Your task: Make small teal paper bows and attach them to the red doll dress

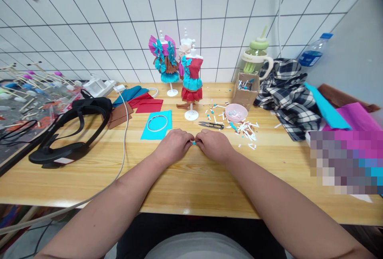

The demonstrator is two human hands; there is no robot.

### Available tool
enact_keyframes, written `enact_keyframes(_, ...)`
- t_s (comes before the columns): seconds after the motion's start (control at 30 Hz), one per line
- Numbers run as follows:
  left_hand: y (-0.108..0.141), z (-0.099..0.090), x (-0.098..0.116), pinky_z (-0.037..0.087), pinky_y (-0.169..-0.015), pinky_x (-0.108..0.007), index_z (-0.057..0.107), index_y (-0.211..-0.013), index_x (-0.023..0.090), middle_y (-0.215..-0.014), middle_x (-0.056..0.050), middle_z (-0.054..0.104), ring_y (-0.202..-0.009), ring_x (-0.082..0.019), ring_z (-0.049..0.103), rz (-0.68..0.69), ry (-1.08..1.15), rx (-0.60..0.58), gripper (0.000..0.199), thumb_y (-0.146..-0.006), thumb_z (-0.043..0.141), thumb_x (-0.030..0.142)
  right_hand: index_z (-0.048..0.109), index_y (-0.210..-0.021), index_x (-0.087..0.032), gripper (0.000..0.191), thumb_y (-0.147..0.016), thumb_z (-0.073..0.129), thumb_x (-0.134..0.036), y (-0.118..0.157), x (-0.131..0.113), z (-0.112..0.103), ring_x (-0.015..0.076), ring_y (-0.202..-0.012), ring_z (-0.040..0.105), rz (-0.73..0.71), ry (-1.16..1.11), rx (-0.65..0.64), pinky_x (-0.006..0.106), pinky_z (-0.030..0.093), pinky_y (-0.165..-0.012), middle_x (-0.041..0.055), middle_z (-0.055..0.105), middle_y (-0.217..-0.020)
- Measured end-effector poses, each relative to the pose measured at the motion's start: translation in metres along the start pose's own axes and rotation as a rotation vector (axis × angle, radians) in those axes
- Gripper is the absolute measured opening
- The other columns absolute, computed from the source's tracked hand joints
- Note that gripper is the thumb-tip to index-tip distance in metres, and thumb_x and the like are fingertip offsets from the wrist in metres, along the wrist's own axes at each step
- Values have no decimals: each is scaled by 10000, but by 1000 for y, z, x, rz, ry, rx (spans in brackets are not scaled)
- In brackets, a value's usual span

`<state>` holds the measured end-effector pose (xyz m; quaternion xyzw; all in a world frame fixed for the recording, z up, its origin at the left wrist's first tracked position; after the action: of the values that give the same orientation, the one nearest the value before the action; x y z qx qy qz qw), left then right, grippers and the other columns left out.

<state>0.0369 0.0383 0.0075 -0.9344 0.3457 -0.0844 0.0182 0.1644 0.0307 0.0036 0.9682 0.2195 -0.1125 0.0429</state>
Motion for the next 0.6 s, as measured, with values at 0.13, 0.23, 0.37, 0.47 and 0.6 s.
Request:
enact_keyframes(0.13,0,0,2,438,-802,-345,697,-923,216,-847,-60,701,-845,-207,617,18,-14,-10,205,-883,498,244,657,-953,-241,265,-919,396,-279,1,-1,0,168,-856,600,13,-17,11,259,377,-666,35,647,-962)
enact_keyframes(0.23,0,0,2,435,-810,-346,698,-913,209,-843,-65,696,-851,-208,617,28,-14,-2,206,-881,498,245,650,-1017,-259,239,-875,465,-314,5,-1,-2,181,-881,600,27,-28,53,269,396,-695,25,645,-975)
enact_keyframes(0.37,0,2,0,430,-806,-350,698,-929,209,-848,-68,695,-857,-211,614,31,-10,10,213,-884,495,255,658,-1054,-275,272,-860,513,-399,7,-1,-4,185,-925,598,21,-38,105,268,413,-705,27,621,-1065)
enact_keyframes(0.47,0,2,0,425,-798,-354,696,-944,219,-844,-63,695,-852,-213,612,36,-8,13,225,-895,481,268,680,-985,-275,220,-874,521,-379,5,-1,-3,170,-912,600,-3,-48,105,259,408,-682,13,619,-1073)
enact_keyframes(0.6,0,0,2,415,-800,-363,692,-916,222,-841,-57,690,-842,-214,604,45,-14,18,207,-883,490,253,685,-939,-266,185,-887,515,-319,1,3,0,161,-918,598,18,-90,98,253,400,-691,9,632,-1037)
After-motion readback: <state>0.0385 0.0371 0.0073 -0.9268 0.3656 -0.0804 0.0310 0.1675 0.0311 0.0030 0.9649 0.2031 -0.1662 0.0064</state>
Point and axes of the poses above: each hand's wrist, its own y-axis away from the middle knuckle, its own z-axis out of the palm, x = y × z, the point moved 5 cm from there along -y, towards the middle knuckle
